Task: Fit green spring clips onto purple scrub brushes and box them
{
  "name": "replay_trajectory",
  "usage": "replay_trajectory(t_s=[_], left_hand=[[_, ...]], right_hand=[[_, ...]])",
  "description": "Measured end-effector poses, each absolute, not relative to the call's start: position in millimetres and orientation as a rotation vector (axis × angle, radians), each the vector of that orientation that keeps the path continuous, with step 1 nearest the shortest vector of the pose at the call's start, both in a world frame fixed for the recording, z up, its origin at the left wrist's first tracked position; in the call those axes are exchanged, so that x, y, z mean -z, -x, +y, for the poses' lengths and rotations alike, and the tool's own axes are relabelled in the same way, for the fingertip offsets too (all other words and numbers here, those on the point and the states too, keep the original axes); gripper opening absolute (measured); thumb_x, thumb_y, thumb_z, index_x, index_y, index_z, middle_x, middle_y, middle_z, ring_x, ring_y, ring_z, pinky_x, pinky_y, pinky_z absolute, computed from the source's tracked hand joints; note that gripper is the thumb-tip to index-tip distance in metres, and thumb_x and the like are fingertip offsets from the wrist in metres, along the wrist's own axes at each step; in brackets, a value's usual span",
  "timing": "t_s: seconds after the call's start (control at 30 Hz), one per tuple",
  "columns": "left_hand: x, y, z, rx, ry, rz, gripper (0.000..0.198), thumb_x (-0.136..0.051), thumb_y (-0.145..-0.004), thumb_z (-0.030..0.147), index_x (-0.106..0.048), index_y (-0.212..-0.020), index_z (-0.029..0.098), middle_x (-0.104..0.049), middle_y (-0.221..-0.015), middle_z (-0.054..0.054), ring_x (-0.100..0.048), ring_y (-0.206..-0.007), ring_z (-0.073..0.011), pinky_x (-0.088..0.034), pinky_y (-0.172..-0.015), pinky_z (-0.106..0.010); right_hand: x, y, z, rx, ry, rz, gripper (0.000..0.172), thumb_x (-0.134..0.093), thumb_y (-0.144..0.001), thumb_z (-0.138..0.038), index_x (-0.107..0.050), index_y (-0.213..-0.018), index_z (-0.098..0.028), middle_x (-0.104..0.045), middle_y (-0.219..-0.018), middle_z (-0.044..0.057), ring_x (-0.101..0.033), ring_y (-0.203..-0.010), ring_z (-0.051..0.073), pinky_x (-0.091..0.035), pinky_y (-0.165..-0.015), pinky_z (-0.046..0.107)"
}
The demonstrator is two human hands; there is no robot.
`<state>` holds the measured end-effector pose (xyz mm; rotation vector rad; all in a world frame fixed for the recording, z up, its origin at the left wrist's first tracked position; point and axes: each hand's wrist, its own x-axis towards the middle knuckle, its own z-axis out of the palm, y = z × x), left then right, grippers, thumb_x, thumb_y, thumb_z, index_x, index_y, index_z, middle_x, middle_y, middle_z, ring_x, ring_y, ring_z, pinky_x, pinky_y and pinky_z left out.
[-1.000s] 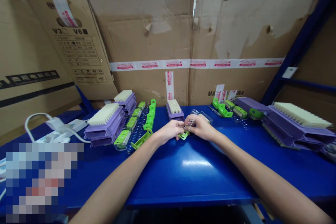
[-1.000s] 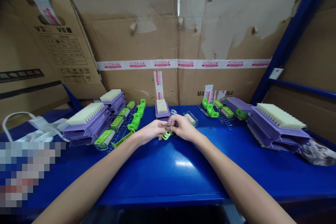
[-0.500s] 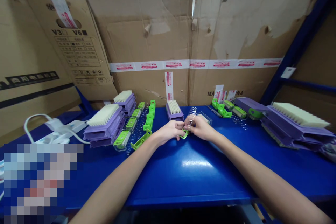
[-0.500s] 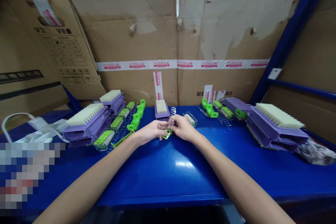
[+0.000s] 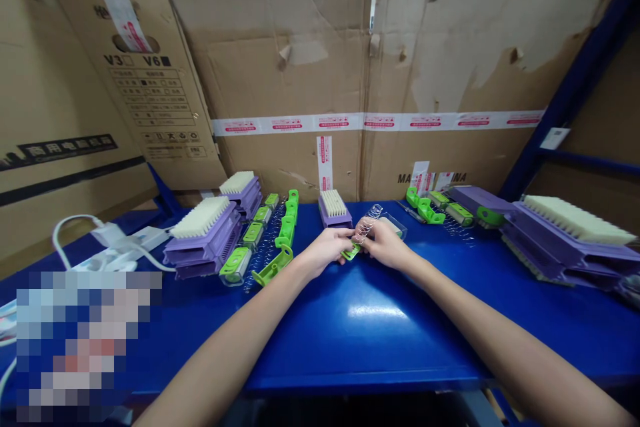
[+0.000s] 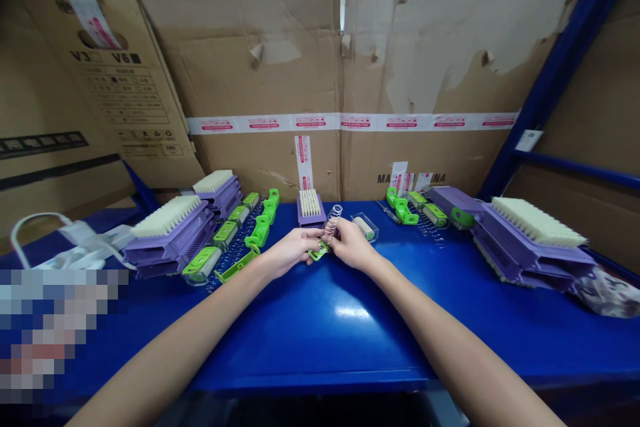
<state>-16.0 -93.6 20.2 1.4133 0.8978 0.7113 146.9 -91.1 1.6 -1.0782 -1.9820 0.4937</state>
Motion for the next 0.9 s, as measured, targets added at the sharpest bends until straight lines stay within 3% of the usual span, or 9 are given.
replay_trajectory(t_s=[0.17,0.3,0.37,0.5,0.6,0.77,0.9], left_hand=[[-16,15,-93,-0.756,-1.471,0.905,0.031,-0.055,-0.065,0.011,-0.068,-0.093,0.011,-0.055,-0.064,0.001,-0.045,-0.050,-0.0053,-0.035,-0.044,-0.017],[-16,14,-94,-0.769,-1.516,0.907,0.029,-0.056,-0.069,0.013,-0.067,-0.096,0.011,-0.055,-0.066,0.001,-0.047,-0.050,-0.0054,-0.036,-0.044,-0.016],[-17,13,-94,-0.759,-1.528,0.907,0.028,-0.057,-0.070,0.013,-0.067,-0.096,0.010,-0.056,-0.066,0.000,-0.047,-0.050,-0.0054,-0.036,-0.043,-0.016],[-18,15,-94,-0.762,-1.522,0.919,0.023,-0.059,-0.071,0.012,-0.067,-0.092,0.009,-0.058,-0.065,-0.001,-0.048,-0.048,-0.0048,-0.036,-0.043,-0.015],[-16,17,-91,-0.783,-1.534,0.913,0.024,-0.062,-0.071,0.013,-0.067,-0.095,0.008,-0.061,-0.066,-0.002,-0.049,-0.048,-0.0051,-0.036,-0.042,-0.015],[-15,15,-90,-0.786,-1.543,0.936,0.031,-0.058,-0.072,0.006,-0.064,-0.102,0.008,-0.064,-0.067,-0.002,-0.051,-0.048,-0.0057,-0.037,-0.042,-0.015],[-17,13,-93,-0.817,-1.522,0.960,0.039,-0.055,-0.072,0.000,-0.060,-0.109,0.008,-0.065,-0.070,-0.003,-0.052,-0.048,-0.0062,-0.040,-0.043,-0.016]], right_hand=[[-6,-149,-94,-0.417,1.001,-2.091,0.013,-0.051,-0.081,-0.019,-0.064,-0.080,-0.018,-0.058,-0.077,0.003,-0.054,-0.070,0.015,-0.044,-0.066,0.028],[-12,-153,-95,-0.391,1.002,-2.178,0.012,-0.053,-0.080,-0.018,-0.065,-0.076,-0.018,-0.058,-0.077,0.003,-0.054,-0.073,0.016,-0.044,-0.068,0.029],[-15,-156,-97,-0.429,1.005,-2.205,0.010,-0.054,-0.078,-0.017,-0.065,-0.079,-0.017,-0.060,-0.079,0.003,-0.055,-0.073,0.016,-0.045,-0.069,0.029],[-20,-158,-101,-0.608,1.000,-2.196,0.024,-0.056,-0.074,-0.015,-0.064,-0.097,-0.017,-0.064,-0.094,0.005,-0.059,-0.082,0.017,-0.048,-0.074,0.030],[-22,-159,-103,-0.773,0.977,-2.138,0.027,-0.060,-0.072,-0.017,-0.062,-0.100,-0.016,-0.066,-0.096,0.006,-0.061,-0.086,0.018,-0.050,-0.077,0.031],[-23,-157,-103,-0.711,0.993,-2.146,0.022,-0.066,-0.072,-0.026,-0.063,-0.092,-0.017,-0.065,-0.087,0.004,-0.062,-0.078,0.016,-0.050,-0.072,0.030],[-25,-158,-103,-0.553,1.019,-2.181,0.014,-0.066,-0.073,-0.025,-0.066,-0.086,-0.019,-0.065,-0.087,0.003,-0.061,-0.081,0.016,-0.048,-0.076,0.030]])
